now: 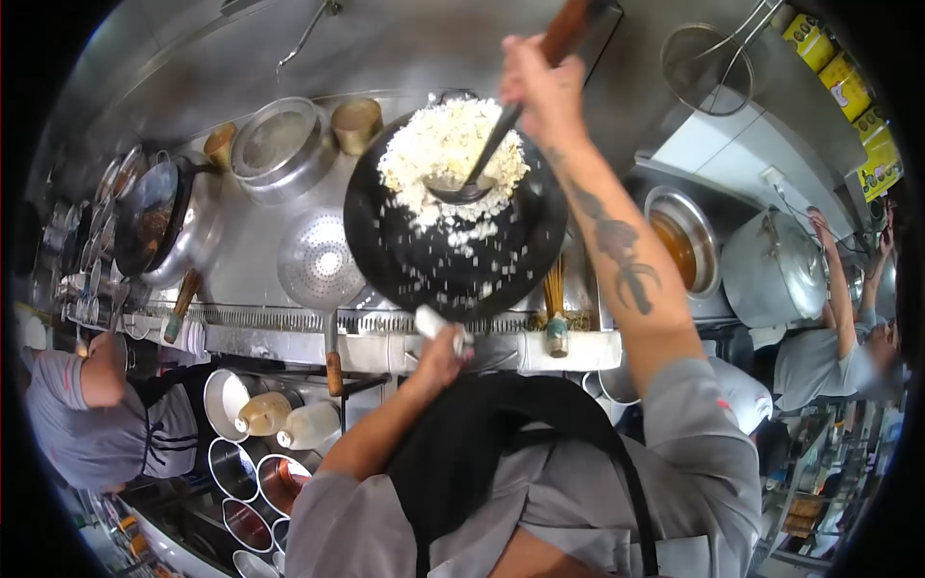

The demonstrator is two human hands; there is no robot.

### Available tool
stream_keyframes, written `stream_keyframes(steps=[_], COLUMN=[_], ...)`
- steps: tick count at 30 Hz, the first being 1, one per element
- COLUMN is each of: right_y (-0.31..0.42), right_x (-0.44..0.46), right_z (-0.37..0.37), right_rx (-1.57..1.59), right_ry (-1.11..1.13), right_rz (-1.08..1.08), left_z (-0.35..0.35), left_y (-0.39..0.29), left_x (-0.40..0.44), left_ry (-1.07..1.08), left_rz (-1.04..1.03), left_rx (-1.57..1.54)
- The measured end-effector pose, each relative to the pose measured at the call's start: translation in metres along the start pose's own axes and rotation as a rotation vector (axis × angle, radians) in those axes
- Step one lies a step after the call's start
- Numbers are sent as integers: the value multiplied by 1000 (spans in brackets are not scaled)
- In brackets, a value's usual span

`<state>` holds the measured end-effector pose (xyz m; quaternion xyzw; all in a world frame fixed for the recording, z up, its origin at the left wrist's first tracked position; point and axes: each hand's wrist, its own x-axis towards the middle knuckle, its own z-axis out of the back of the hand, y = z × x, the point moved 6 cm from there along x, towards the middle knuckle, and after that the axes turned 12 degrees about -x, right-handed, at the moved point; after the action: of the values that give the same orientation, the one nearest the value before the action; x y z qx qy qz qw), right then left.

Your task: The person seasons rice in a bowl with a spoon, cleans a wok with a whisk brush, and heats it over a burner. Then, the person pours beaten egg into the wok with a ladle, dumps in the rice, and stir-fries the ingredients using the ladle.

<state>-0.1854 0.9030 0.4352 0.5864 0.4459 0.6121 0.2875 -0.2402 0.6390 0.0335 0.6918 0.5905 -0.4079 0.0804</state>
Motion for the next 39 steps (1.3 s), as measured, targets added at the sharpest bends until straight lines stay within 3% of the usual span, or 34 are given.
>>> stream_keyframes(steps=[3, 4, 7, 9, 10, 12, 13, 17, 19, 20, 22, 24, 25, 26, 28, 32, 35, 38, 39], right_y=[108, 143, 194, 177, 152, 61, -7, -91, -29, -8, 10, -54, -114, -126, -84, -59, -133, -88, -67], right_x=[8, 10, -2, 19, 6, -2, -2, 47, 56, 57, 48, 35, 36, 50, 69, 68, 63, 85, 81], right_z=[32, 35, 37, 53, 40, 22, 14, 10, 14, 16, 14, -10, -24, -29, -34, -18, -40, -41, -35], right_rx=[-125, 52, 181, 181, 106, 57, -190, 9, 53, 102, 186, 0, -118, -84, -170, 136, -76, -118, -78], right_ry=[-126, -251, -130, 16, -33, -122, -113, -210, -258, -265, -100, -46, 94, 62, -61, -54, 7, 53, 14], right_rz=[353, 117, 336, 350, 375, 242, 134, -63, 135, 115, 205, 97, 42, -140, -119, 117, -203, -109, 16], left_z=[-38, -45, -63, -75, -76, -77, -76, -75, -76, -76, -78, -76, -75, -77, -77, -74, -76, -74, -76], left_y=[-29, -46, -86, -87, -86, -88, -87, -87, -89, -89, -90, -88, -86, -88, -90, -87, -88, -87, -88], left_x=[-18, 7, 60, 64, 63, 63, 64, 67, 65, 63, 62, 62, 64, 66, 67, 67, 65, 69, 69], left_ry=[20, 26, 62, -3, -7, -9, -21, 25, -17, -38, -44, -33, -19, -1, -20, -32, -59, -49, -44], left_rz=[-93, -108, -91, -71, -77, -91, -86, -107, -116, -121, -114, -101, -90, -88, -110, -110, -91, -121, -119], left_rx=[-113, -206, -95, -76, -80, -77, -75, -89, -81, -78, -78, -83, -87, -92, -94, -105, -79, -104, -107])
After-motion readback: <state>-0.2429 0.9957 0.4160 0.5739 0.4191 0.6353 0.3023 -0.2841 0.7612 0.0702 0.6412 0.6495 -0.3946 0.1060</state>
